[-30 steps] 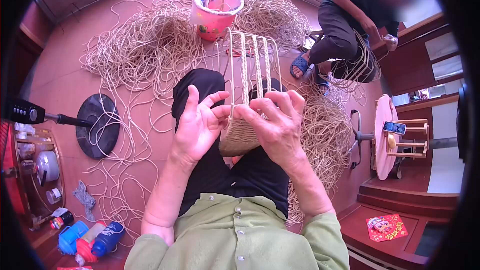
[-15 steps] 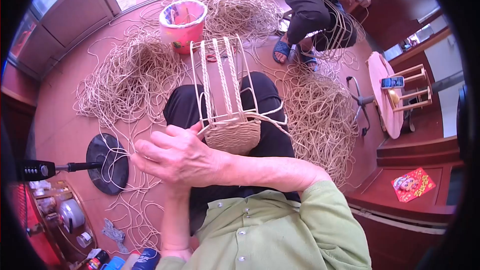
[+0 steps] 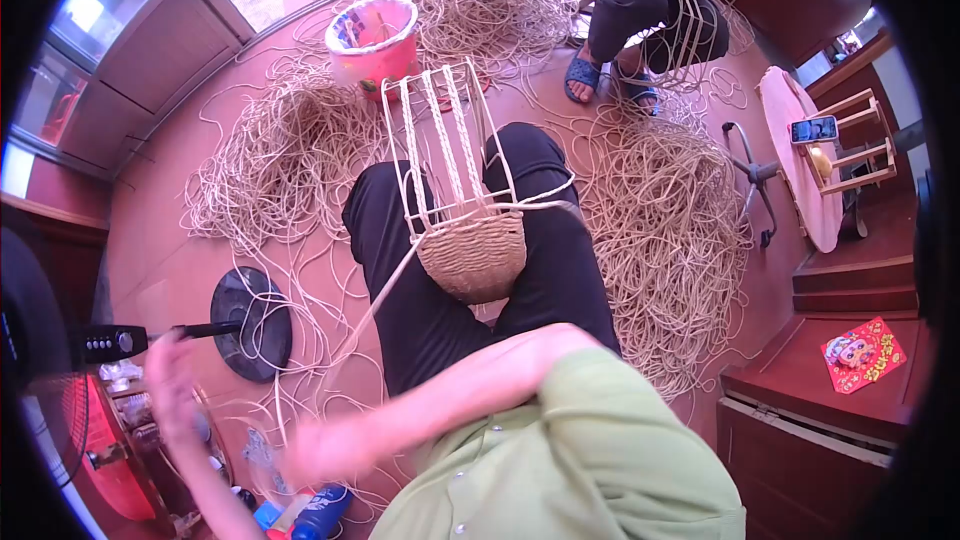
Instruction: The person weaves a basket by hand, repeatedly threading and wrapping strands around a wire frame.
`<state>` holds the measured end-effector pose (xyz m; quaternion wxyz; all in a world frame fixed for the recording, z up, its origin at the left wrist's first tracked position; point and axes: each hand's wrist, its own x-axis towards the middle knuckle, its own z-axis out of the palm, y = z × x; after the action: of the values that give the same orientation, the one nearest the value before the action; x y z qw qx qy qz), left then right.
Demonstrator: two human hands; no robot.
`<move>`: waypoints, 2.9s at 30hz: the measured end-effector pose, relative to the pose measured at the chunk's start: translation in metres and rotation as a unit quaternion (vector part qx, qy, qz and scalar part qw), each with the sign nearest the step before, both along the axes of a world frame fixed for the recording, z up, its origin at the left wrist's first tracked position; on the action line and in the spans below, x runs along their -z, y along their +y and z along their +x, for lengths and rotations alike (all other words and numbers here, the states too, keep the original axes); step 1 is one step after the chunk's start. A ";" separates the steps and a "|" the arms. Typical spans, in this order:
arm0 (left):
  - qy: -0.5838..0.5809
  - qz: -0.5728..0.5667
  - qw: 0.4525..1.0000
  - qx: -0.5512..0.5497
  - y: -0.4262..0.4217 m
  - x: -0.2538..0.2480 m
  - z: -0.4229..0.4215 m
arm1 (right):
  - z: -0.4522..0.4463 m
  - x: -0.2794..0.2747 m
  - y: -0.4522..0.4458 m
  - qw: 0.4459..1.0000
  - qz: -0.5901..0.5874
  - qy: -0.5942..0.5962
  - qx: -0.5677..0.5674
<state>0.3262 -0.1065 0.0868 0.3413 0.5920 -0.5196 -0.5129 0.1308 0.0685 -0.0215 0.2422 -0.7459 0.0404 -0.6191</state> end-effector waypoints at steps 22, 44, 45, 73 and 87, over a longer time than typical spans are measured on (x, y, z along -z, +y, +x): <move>0.060 0.245 0.890 0.379 0.098 0.017 -0.207 | -0.059 -0.052 0.024 0.949 0.162 0.266 -0.039; 0.022 -0.019 0.945 0.326 0.102 0.038 -0.273 | -0.314 -0.014 0.068 0.689 0.562 -0.345 0.299; 0.011 0.007 0.935 0.354 0.096 0.041 -0.271 | -0.314 -0.015 0.067 0.709 0.531 -0.332 0.324; 0.127 -0.047 0.954 0.267 0.099 0.077 -0.283 | -0.289 0.008 0.068 0.750 0.512 -0.350 0.230; 0.239 0.122 0.936 0.226 0.093 0.060 -0.264 | -0.274 -0.011 0.068 0.749 0.545 -0.202 0.318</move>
<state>0.0625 -0.0140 0.0265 0.2557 0.3557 -0.4760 -0.7626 -0.1433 0.1363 -0.0107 0.3995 -0.2887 0.5559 -0.6694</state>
